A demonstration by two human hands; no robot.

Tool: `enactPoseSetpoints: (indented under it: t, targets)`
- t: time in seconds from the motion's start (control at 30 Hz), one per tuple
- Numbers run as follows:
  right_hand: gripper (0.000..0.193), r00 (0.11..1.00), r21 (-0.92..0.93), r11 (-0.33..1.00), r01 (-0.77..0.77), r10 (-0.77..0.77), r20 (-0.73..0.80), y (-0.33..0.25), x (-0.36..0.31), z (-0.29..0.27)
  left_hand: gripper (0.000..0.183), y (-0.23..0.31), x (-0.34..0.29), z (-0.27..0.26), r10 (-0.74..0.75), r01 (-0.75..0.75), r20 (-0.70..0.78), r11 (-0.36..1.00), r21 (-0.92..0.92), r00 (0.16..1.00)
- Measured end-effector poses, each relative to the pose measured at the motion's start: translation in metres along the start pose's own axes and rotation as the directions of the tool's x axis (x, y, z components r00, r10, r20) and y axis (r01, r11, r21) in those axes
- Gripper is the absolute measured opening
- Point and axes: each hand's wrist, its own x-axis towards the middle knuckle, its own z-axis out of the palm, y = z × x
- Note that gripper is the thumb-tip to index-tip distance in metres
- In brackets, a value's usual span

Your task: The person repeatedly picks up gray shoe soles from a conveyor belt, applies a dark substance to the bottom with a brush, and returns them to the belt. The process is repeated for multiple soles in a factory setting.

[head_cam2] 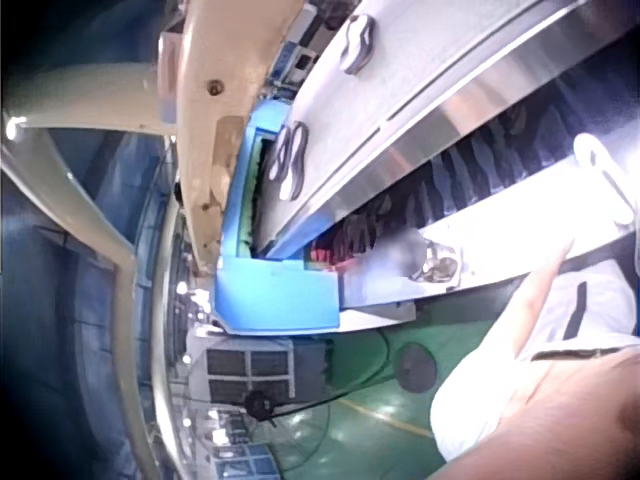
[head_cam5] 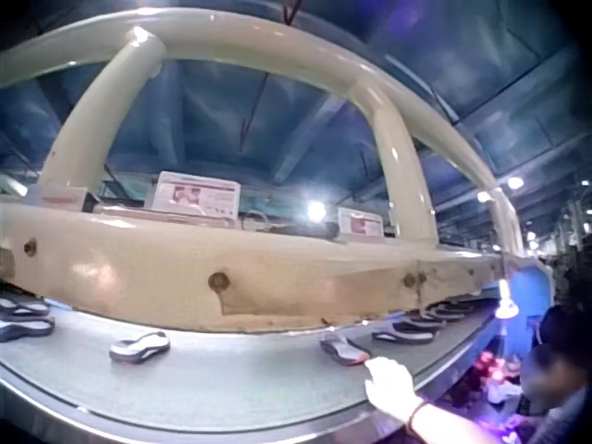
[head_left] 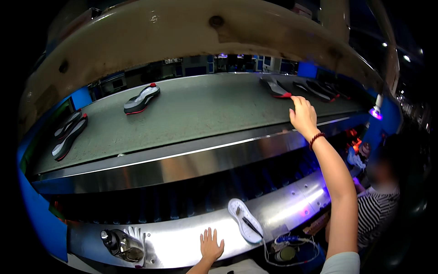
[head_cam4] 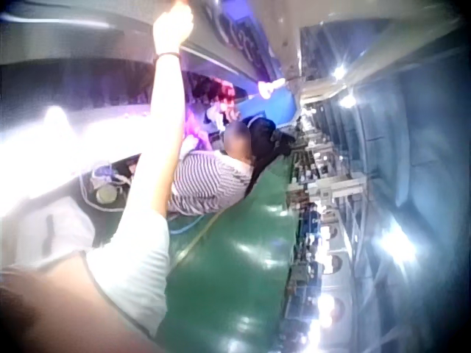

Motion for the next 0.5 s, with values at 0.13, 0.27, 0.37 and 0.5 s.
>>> enactPoseSetpoints:
  t: [0.13,0.27,0.37,0.5]
  targets:
    - [0.044,0.957,-0.296,0.945,-0.141,0.207,0.205,0.028,0.034,0.046,0.061,-0.001,0.0,0.01,-0.004,0.001,0.024,0.994,0.106,1.0]
    - [0.058,0.882,-0.401,0.902,-0.157,0.311,0.355,0.03,0.059,0.086,0.06,0.0,-0.002,0.011,-0.056,0.051,0.067,0.995,0.087,0.996]
    - [0.056,0.843,-0.413,0.894,-0.175,0.352,0.406,0.043,0.068,0.111,0.06,0.0,-0.002,0.017,-0.098,0.091,0.104,0.994,0.067,0.99]
    - [0.032,0.817,-0.32,0.913,-0.254,0.38,0.434,0.039,0.065,0.122,0.059,-0.005,-0.01,0.032,-0.158,0.157,0.176,0.987,0.021,0.972]
